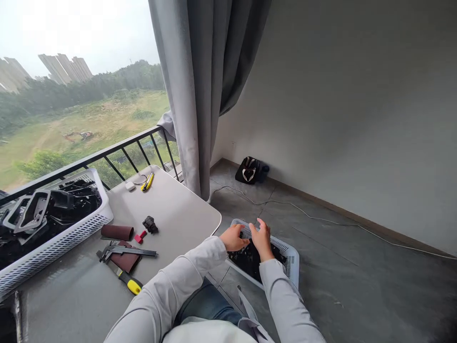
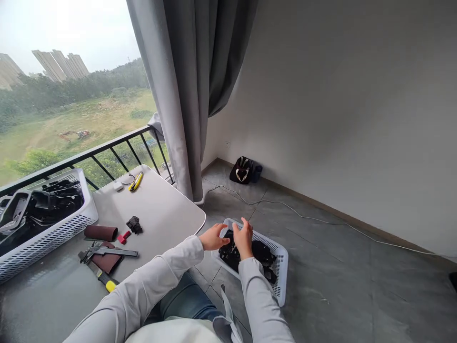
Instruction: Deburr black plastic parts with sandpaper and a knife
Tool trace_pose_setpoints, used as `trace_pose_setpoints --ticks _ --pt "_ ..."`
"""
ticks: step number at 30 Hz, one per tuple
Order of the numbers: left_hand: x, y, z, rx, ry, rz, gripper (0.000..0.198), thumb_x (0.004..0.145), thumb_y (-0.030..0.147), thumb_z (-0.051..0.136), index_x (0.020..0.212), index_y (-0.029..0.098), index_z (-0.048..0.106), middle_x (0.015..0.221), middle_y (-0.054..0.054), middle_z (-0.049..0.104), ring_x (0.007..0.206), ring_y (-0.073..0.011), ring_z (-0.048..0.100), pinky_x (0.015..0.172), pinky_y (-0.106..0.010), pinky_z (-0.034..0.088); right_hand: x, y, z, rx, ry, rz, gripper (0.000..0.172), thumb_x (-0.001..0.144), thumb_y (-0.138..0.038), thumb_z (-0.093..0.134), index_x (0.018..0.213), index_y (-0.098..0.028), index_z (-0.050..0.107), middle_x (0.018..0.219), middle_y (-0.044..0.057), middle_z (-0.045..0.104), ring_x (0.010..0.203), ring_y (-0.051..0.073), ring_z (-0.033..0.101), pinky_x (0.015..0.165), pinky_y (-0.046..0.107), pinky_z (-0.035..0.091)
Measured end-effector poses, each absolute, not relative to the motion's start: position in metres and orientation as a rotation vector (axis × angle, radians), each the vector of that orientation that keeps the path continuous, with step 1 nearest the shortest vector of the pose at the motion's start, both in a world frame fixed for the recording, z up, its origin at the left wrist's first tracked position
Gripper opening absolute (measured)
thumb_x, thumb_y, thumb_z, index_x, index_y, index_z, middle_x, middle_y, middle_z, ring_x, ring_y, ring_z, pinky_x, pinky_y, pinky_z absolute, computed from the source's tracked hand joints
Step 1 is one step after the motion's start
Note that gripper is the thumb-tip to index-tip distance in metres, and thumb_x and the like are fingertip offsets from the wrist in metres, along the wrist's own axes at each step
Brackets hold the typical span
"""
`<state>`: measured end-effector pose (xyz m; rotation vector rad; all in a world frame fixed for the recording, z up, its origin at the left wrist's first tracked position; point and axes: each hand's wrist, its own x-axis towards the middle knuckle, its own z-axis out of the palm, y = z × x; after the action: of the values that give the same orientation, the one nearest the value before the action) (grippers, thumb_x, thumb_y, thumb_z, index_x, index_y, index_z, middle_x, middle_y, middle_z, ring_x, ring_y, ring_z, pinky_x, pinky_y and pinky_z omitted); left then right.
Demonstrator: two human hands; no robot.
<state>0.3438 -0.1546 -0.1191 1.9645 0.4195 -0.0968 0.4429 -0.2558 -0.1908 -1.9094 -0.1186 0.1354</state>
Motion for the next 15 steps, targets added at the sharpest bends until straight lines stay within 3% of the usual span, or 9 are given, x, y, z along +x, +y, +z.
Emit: trace_pose_setpoints --ticks 2,5,9,15 --pt "0.335 -0.143 -0.106 1.962 0.396 0.002 0.053 0.065 0.021 0.070 0.116 0.017 0.060 0.126 -0.015 0.059 0.119 -0.0326 0.053 0.104 -0.045 0.039 0.434 -0.241 -0.178 -1.847 -0.224 0.188 0.054 0.066 -0.057 0.056 0.103 -0.017 0.062 0.118 0.020 0.063 0.105 0.034 0.061 0.094 0.053 0.044" --pt "0.312 -0.123 -0.079 1.959 0.368 0.216 0.047 0.069 0.016 0.064 0.116 0.018 0.060 0.120 -0.014 0.061 0.113 -0.0291 0.056 0.099 -0.045 0.043 0.409 -0.207 -0.150 -1.731 -0.423 0.282 0.049 0.071 -0.057 0.054 0.101 -0.019 0.064 0.109 0.014 0.068 0.093 0.027 0.066 0.084 0.045 0.052" --pt "0.254 -0.093 -0.046 1.906 0.476 0.500 0.046 0.072 0.012 0.058 0.116 0.022 0.059 0.123 -0.011 0.059 0.115 -0.0259 0.054 0.097 -0.043 0.044 0.355 -0.157 -0.103 -1.470 -0.688 0.452 0.042 0.075 -0.051 0.058 0.103 -0.021 0.064 0.096 0.009 0.072 0.084 0.025 0.067 0.079 0.042 0.054" --pt "0.129 -0.043 -0.031 1.826 0.940 0.950 0.030 0.075 0.015 0.058 0.104 0.021 0.060 0.127 -0.011 0.055 0.123 -0.0259 0.049 0.102 -0.044 0.039 0.249 -0.080 -0.057 -1.280 -1.095 0.739 0.034 0.078 -0.041 0.056 0.103 -0.020 0.065 0.103 0.008 0.071 0.083 0.022 0.066 0.079 0.038 0.054"
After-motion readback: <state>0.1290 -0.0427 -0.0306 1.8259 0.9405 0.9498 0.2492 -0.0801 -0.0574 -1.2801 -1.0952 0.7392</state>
